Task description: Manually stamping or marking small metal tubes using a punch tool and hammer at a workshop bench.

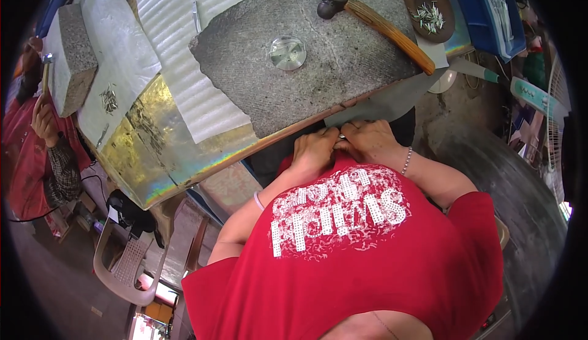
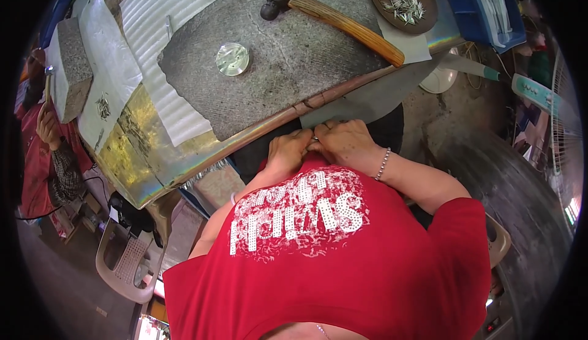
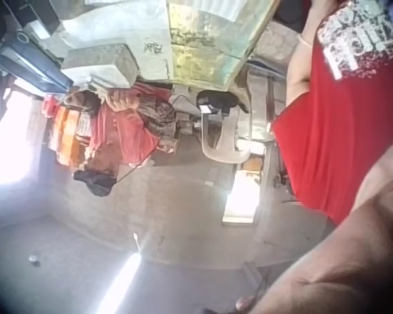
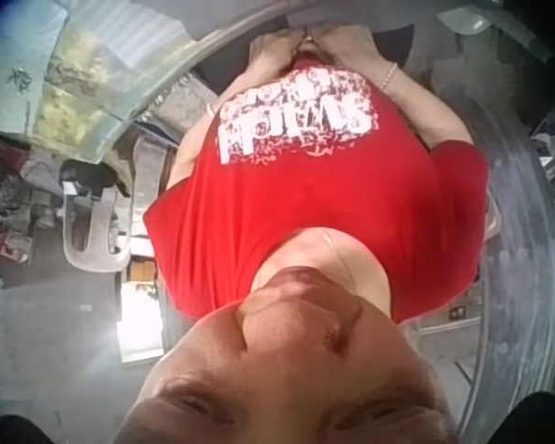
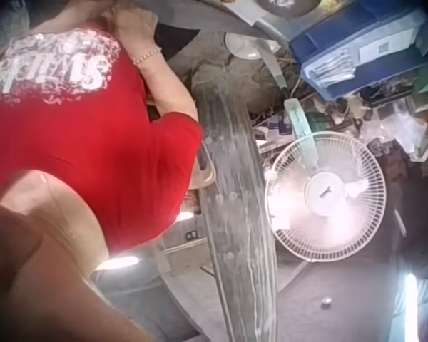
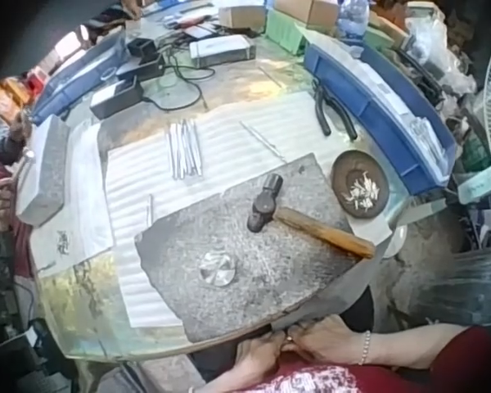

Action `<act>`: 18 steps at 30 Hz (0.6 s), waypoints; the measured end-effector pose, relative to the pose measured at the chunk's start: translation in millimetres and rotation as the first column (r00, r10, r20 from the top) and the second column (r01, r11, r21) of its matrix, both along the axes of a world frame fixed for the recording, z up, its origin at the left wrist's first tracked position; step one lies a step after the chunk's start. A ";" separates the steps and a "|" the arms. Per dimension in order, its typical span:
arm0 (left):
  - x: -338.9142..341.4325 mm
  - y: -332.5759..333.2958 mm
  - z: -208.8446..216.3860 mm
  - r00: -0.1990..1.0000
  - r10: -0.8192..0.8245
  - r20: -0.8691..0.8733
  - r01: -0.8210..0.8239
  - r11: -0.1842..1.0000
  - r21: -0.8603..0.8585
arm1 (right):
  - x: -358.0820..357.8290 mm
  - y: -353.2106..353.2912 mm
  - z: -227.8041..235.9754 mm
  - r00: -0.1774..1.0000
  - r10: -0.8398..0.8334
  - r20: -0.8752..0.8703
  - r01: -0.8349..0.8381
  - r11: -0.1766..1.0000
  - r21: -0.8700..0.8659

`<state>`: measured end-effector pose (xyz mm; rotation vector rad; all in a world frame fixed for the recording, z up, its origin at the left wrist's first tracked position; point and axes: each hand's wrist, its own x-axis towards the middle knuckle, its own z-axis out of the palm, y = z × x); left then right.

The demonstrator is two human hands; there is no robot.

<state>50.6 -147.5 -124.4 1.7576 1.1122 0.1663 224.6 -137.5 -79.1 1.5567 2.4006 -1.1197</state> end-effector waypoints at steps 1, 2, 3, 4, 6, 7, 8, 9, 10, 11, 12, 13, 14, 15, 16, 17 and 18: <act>-0.1 -0.1 -1.2 1.000 0.008 0.002 -0.008 1.000 -0.005 | 0.0 -0.2 -0.7 1.000 0.000 0.001 0.000 1.000 -0.002; -0.1 0.0 -2.0 1.000 0.016 0.005 -0.016 1.000 -0.010 | 0.0 -0.8 -1.7 1.000 -0.008 -0.006 0.008 1.000 0.008; -0.2 -0.1 -2.5 1.000 0.016 0.005 -0.016 1.000 -0.012 | -0.2 -1.5 -2.4 1.000 -0.015 -0.014 0.015 1.000 0.018; -0.3 0.0 -3.2 0.999 0.001 -0.032 -0.002 0.999 -0.033 | -0.2 -1.7 -2.7 1.000 -0.015 -0.013 0.015 1.000 0.016; -0.4 -0.2 -5.2 0.998 -0.015 -0.069 0.011 0.998 -0.056 | -0.1 -1.5 -3.4 1.000 -0.008 0.009 0.008 1.000 -0.012; -0.5 -0.8 -7.2 0.997 -0.016 -0.070 0.012 0.998 -0.061 | 0.0 -1.4 -4.3 1.000 -0.007 0.010 0.007 1.000 -0.014; -0.4 -1.2 -8.6 0.997 -0.017 -0.072 0.012 0.998 -0.066 | -0.1 -1.4 -5.5 1.000 -0.006 0.019 0.006 1.000 -0.022; -0.2 -0.6 -8.6 0.997 -0.017 -0.072 0.012 0.998 -0.068 | -0.4 -1.7 -6.8 1.000 -0.005 0.029 0.006 1.000 -0.031; 0.2 0.0 -8.3 0.996 -0.022 -0.092 0.014 0.997 -0.080 | -0.9 -2.4 -7.6 1.000 -0.006 0.029 0.007 0.999 -0.033; 0.5 0.1 -8.4 0.993 -0.027 -0.111 0.016 0.996 -0.092 | -1.4 -3.2 -8.5 0.999 -0.010 0.051 0.011 1.000 -0.024; 0.4 0.3 -8.8 0.994 -0.027 -0.110 0.017 0.995 -0.094 | -1.8 -3.8 -9.0 0.997 -0.014 0.073 0.015 1.000 -0.015; 0.2 0.2 -9.5 0.994 -0.019 -0.105 0.009 0.995 -0.095 | -2.1 -4.5 -10.4 0.997 -0.014 0.074 0.016 1.000 -0.016; -0.2 -0.1 -10.3 0.995 -0.012 -0.100 0.002 0.995 -0.097 | -2.2 -5.4 -12.3 0.997 -0.019 0.069 0.020 1.000 -0.003; -0.2 -0.1 -10.9 0.995 -0.014 -0.098 0.004 0.995 -0.100 | -2.0 -6.0 -13.6 0.998 -0.025 0.064 0.025 1.000 0.011; -0.4 -0.2 -11.6 0.994 -0.022 -0.107 0.013 0.996 -0.086 | -2.2 -6.7 -14.2 0.997 -0.027 0.067 0.026 1.000 0.008; -0.6 -0.6 -12.5 0.993 -0.031 -0.115 0.023 0.997 -0.072 | -2.5 -7.4 -14.8 0.998 -0.032 0.058 0.031 0.999 0.028; -0.4 -0.4 -12.9 0.993 -0.031 -0.113 0.023 0.997 -0.074 | -2.8 -7.3 -14.8 0.998 -0.037 0.050 0.034 0.998 0.050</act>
